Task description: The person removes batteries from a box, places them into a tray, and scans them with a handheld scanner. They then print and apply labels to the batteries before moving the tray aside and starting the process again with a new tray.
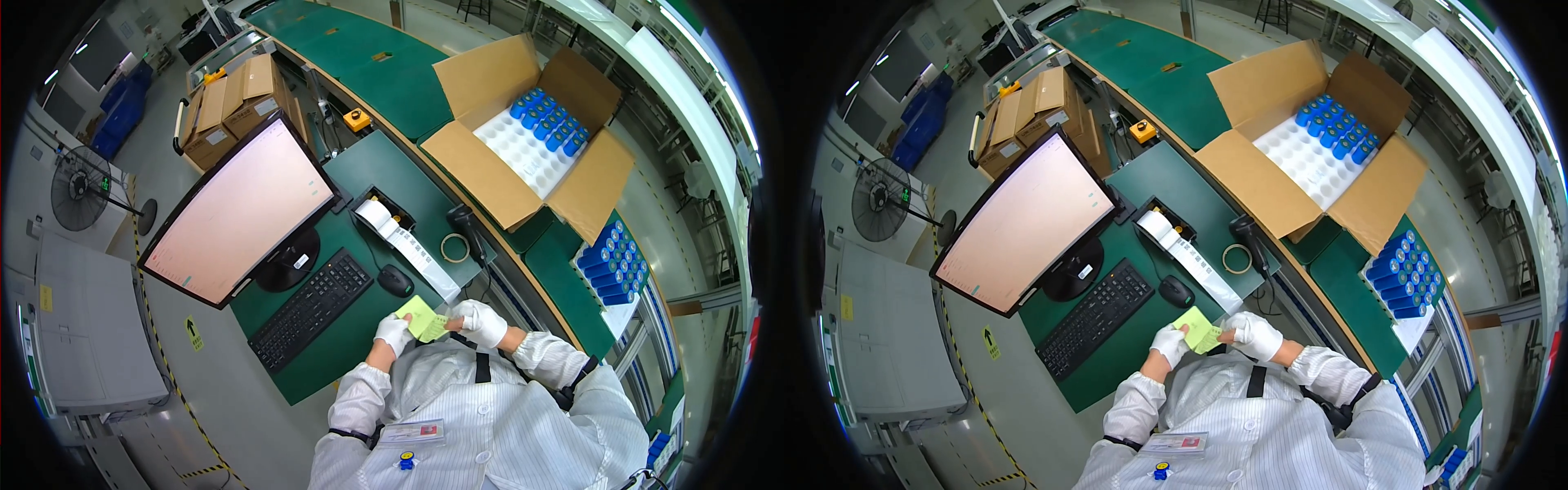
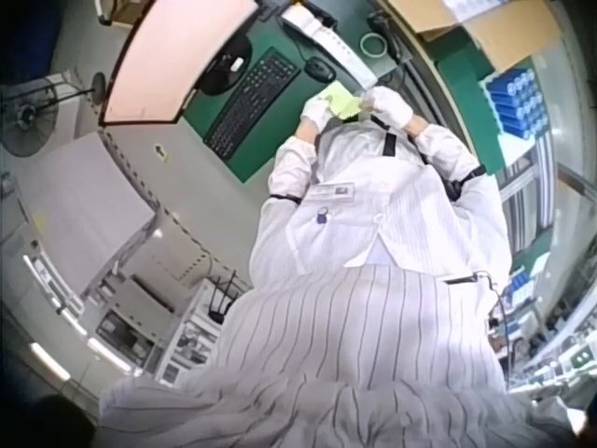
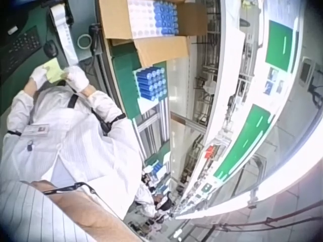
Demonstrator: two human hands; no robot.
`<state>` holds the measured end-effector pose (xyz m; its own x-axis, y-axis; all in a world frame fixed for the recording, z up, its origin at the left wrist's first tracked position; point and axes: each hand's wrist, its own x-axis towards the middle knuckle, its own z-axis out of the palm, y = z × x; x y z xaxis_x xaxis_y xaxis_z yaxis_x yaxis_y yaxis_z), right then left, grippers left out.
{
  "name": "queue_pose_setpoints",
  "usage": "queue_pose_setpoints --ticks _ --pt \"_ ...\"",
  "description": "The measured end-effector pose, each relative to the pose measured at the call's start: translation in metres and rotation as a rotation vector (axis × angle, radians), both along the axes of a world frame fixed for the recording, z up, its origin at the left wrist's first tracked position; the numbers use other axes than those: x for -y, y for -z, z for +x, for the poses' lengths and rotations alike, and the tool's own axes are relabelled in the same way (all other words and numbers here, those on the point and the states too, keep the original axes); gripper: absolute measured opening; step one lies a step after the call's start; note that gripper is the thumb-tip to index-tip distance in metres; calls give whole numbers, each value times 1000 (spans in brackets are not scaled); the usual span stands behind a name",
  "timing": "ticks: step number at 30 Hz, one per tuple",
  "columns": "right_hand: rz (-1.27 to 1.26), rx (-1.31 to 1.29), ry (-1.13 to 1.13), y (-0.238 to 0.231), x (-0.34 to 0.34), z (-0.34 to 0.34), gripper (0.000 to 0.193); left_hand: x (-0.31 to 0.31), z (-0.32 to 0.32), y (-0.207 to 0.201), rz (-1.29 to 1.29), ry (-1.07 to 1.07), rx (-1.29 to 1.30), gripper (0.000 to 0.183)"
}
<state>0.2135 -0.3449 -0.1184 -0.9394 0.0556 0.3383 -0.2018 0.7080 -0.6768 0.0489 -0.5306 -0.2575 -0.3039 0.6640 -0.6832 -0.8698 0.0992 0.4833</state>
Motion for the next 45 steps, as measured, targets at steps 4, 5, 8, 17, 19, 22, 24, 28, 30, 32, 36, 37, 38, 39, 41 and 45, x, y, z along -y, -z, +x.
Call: queue_pose_setpoints --ticks 4,5,8,17,19,22,24,28,30,32,36,37,38,39,41,45 --pt "-79 -59 99 2 -2 13 25 17 -22 9 -153 -127 -75 22" --pt "-110 -48 154 2 -2 17 24 20 -27 10 -224 -126 -161 22" --pt "-147 25 277 12 -5 23 22 41 -44 27 -328 -254 -347 23" --pt "-20 217 548 0 -28 46 27 -8 0 -70 -684 147 -1812 67" --pt "-71 237 576 -2 -32 57 29 -43 19 -95 -129 465 -1544 65" --pt "-135 289 568 -10 -40 69 35 -105 62 -91 167 726 -1069 62" --pt "-104 138 521 -16 -49 85 42 -142 84 -87 134 834 -1062 55" --pt "102 -22 1286 -27 -43 140 61 -190 124 -81 44 639 -573 33" --pt "-420 186 1506 -18 -39 169 51 -206 145 -74 128 560 -340 31" --pt "-1250 181 1387 22 -42 201 40 -222 175 -77 125 600 -261 29" --pt "-927 128 1520 48 -57 233 27 -256 216 -86 59 741 -322 33" --pt "-772 140 1560 47 -66 237 23 -268 220 -78 128 803 -487 38" --pt "-614 153 1595 47 -75 244 18 -282 226 -73 136 811 -494 38" --pt "-527 139 1631 46 -82 250 14 -295 231 -69 204 864 -653 39" --pt "-415 123 1634 53 -95 269 15 -316 251 -77 292 878 -873 32" --pt "-348 167 1652 58 -122 288 16 -358 280 -65 265 858 -1044 25"
